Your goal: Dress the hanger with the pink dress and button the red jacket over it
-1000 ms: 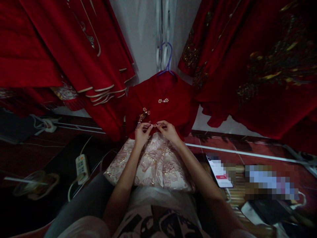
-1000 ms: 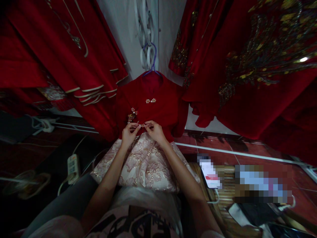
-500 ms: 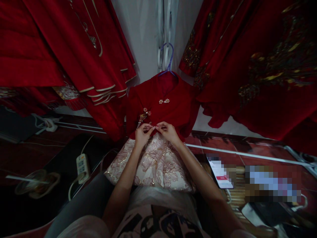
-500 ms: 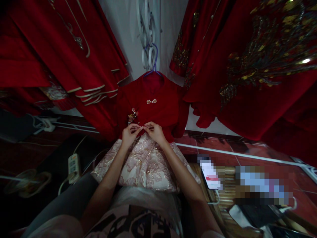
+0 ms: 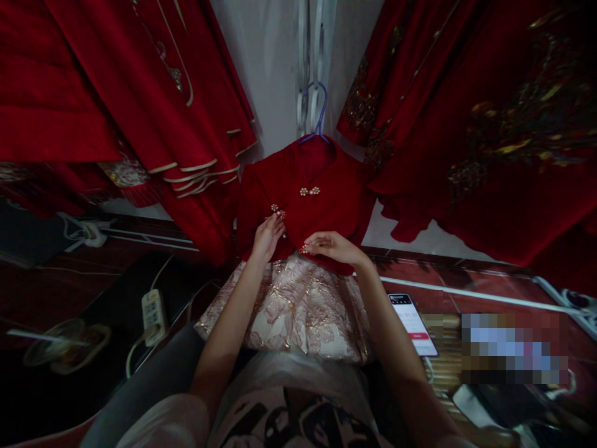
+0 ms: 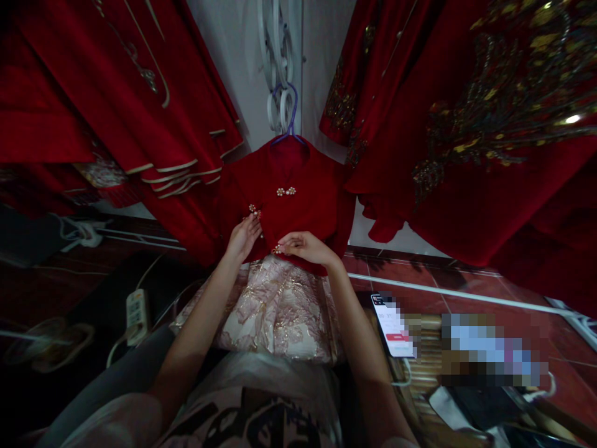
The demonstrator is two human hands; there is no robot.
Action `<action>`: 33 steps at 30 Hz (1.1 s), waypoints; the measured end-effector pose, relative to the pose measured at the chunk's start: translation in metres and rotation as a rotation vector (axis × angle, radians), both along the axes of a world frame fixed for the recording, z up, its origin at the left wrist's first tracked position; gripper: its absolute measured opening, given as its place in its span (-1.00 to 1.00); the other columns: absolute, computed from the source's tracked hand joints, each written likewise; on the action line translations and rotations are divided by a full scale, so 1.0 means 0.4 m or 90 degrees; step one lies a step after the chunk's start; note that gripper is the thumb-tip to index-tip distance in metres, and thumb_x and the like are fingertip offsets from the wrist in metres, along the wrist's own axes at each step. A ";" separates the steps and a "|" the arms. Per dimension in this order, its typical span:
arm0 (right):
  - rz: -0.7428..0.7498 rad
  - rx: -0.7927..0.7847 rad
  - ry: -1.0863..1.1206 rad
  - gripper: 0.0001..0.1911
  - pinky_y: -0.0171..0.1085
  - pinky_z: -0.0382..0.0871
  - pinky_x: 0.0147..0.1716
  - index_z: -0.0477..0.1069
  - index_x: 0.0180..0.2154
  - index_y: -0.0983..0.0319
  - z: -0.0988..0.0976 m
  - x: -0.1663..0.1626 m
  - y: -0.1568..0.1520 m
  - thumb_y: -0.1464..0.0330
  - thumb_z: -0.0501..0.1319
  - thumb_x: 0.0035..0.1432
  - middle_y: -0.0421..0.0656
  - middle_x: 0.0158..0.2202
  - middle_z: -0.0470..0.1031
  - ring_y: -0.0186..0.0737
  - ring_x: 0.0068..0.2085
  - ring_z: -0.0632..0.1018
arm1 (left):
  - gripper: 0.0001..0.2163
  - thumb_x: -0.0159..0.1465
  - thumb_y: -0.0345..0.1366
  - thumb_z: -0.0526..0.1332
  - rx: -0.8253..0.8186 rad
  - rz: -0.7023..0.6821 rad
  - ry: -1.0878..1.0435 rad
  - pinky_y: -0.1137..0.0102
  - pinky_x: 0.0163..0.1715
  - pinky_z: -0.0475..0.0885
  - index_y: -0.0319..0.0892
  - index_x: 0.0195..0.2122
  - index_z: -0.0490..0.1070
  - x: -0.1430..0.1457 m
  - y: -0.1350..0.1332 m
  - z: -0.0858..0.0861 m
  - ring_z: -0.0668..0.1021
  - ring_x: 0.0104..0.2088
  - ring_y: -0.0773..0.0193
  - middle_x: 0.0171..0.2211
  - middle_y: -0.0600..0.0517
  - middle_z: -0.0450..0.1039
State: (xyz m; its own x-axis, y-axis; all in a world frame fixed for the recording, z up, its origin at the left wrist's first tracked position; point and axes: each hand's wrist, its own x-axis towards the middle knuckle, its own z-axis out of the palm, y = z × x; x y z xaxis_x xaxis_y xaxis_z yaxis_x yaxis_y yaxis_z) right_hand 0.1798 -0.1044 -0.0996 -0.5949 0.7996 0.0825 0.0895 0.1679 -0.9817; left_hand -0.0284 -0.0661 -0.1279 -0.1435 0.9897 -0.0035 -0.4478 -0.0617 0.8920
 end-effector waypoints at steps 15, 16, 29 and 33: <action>0.002 -0.003 -0.005 -0.78 -0.24 0.43 -0.15 0.49 -0.24 0.27 -0.015 -0.013 0.007 0.31 0.28 0.06 -0.14 -0.26 0.59 -0.33 -0.27 0.57 | -0.81 0.15 -0.23 0.28 0.007 0.050 -0.049 0.39 -0.04 0.43 -0.23 -0.26 0.49 0.018 0.016 0.002 0.56 -0.08 0.28 -0.06 -0.09 0.53; 0.002 -0.004 -0.006 -0.78 -0.24 0.44 -0.15 0.49 -0.23 0.27 -0.016 -0.014 0.008 0.30 0.29 0.06 -0.13 -0.26 0.59 -0.33 -0.27 0.57 | -0.80 0.14 -0.23 0.28 0.006 0.065 -0.048 0.39 -0.05 0.43 -0.24 -0.27 0.50 0.022 0.019 0.002 0.56 -0.08 0.28 -0.06 -0.10 0.53; 0.034 -0.026 0.002 -0.72 -0.22 0.43 -0.14 0.46 -0.22 0.27 -0.025 0.004 0.015 0.27 0.31 0.03 -0.15 -0.28 0.57 -0.31 -0.28 0.56 | -0.79 0.21 -0.13 0.22 0.212 0.233 0.438 0.39 -0.18 0.37 -0.17 -0.29 0.41 0.081 0.045 0.075 0.49 -0.28 0.28 -0.33 0.01 0.47; 0.054 -0.042 -0.014 -0.69 -0.19 0.39 -0.08 0.45 -0.21 0.28 -0.024 0.016 0.019 0.26 0.34 0.00 -0.14 -0.27 0.56 -0.31 -0.25 0.55 | -0.83 0.26 -0.22 0.16 0.364 0.299 0.799 0.25 -0.05 0.30 -0.13 -0.15 0.39 0.110 0.057 0.123 0.42 -0.10 0.16 -0.14 -0.06 0.40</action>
State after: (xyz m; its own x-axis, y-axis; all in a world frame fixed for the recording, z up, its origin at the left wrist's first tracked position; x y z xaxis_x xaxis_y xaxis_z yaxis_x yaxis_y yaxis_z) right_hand 0.1861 -0.0969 -0.1093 -0.6614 0.7498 0.0182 0.0990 0.1114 -0.9888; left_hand 0.0155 -0.0432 -0.0788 -0.0596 0.6746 0.7358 0.7525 -0.4540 0.4772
